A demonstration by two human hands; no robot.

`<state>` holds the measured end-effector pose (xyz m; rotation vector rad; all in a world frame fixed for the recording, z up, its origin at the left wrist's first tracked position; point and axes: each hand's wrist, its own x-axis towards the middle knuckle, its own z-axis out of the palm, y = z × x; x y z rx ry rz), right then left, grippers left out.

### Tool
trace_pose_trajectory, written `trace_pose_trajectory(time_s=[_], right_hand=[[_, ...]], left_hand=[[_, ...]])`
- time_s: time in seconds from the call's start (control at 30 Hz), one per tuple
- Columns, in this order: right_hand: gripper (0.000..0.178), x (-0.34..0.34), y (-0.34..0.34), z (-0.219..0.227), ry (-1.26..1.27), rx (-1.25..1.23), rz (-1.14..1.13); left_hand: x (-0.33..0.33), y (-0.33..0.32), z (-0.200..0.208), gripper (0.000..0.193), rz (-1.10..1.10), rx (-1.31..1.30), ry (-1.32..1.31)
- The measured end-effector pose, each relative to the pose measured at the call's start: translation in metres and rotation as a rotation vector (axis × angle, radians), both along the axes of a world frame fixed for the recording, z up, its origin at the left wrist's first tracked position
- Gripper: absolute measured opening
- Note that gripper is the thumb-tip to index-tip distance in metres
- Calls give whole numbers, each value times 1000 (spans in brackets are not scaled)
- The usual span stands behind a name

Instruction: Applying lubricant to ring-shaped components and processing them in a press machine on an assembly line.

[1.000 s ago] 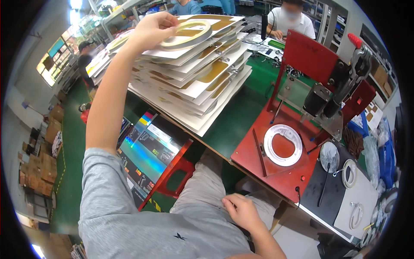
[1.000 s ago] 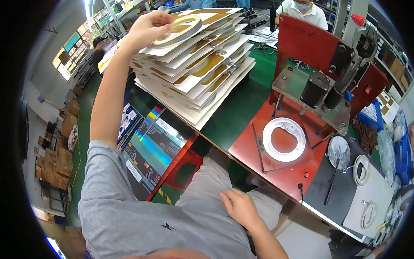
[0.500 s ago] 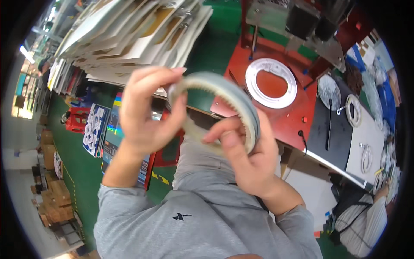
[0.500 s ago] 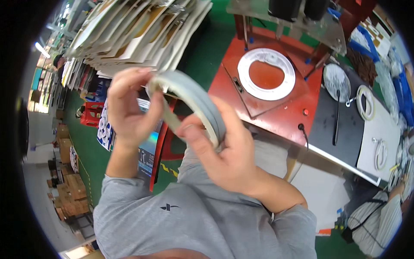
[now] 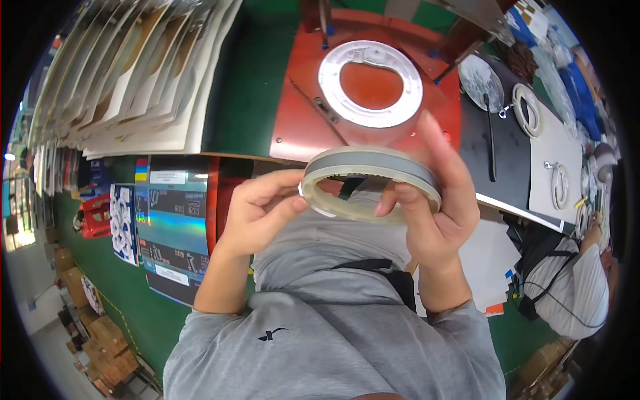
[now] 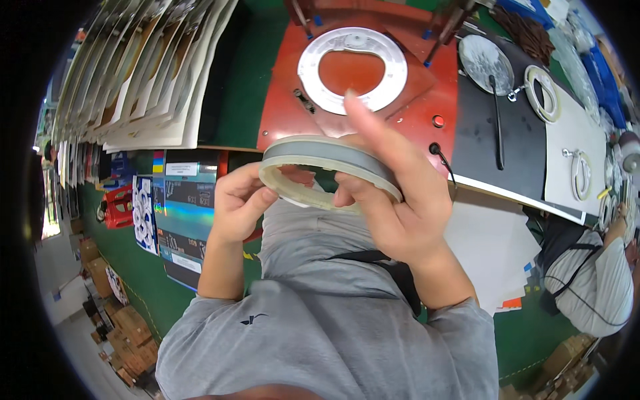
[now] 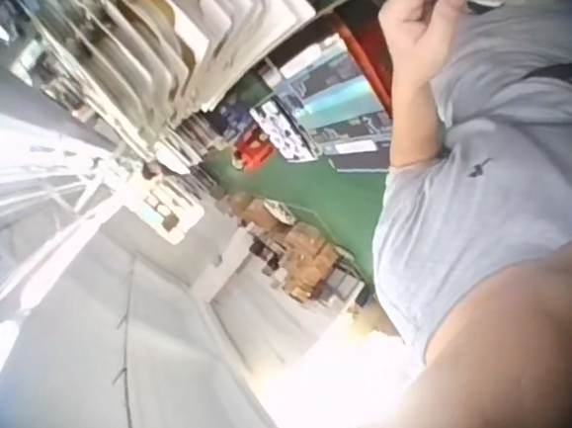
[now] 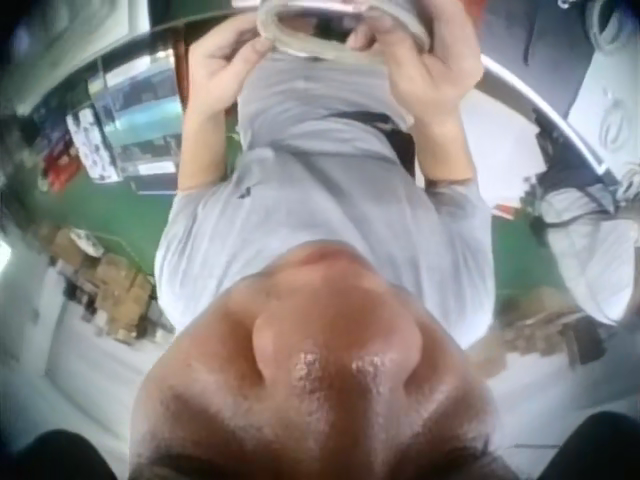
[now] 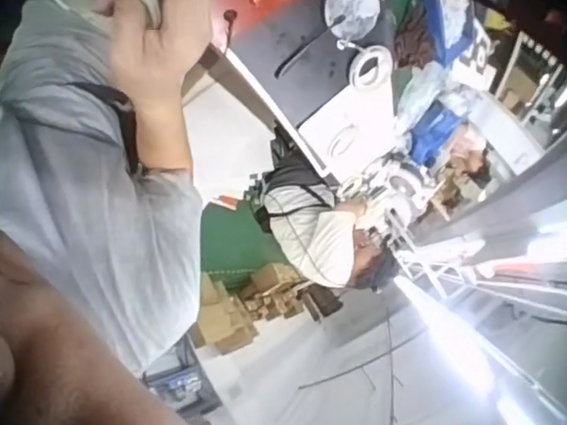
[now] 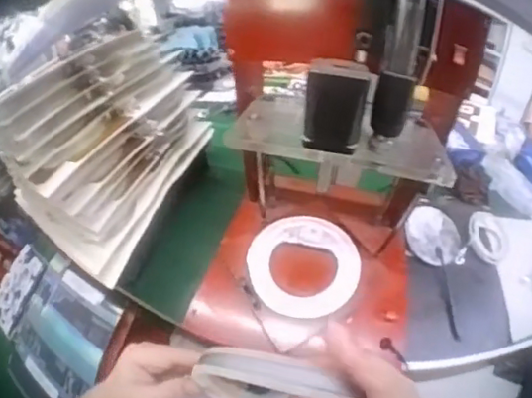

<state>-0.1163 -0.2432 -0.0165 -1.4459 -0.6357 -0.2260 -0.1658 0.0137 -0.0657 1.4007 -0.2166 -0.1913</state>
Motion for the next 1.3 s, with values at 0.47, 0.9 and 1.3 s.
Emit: trace_pose_trajectory(time_s=[0.47, 0.9, 1.3], right_hand=[[57, -4, -30, -9, 102, 240, -162], [28, 68, -185, -66, 154, -913, -892], [18, 116, -185, -54, 74, -825, -1035]], left_hand=[[25, -61, 4, 33, -11, -212, -37], [38, -53, -4, 33, 67, -32, -28], [40, -48, -15, 33, 70, -147, 9]])
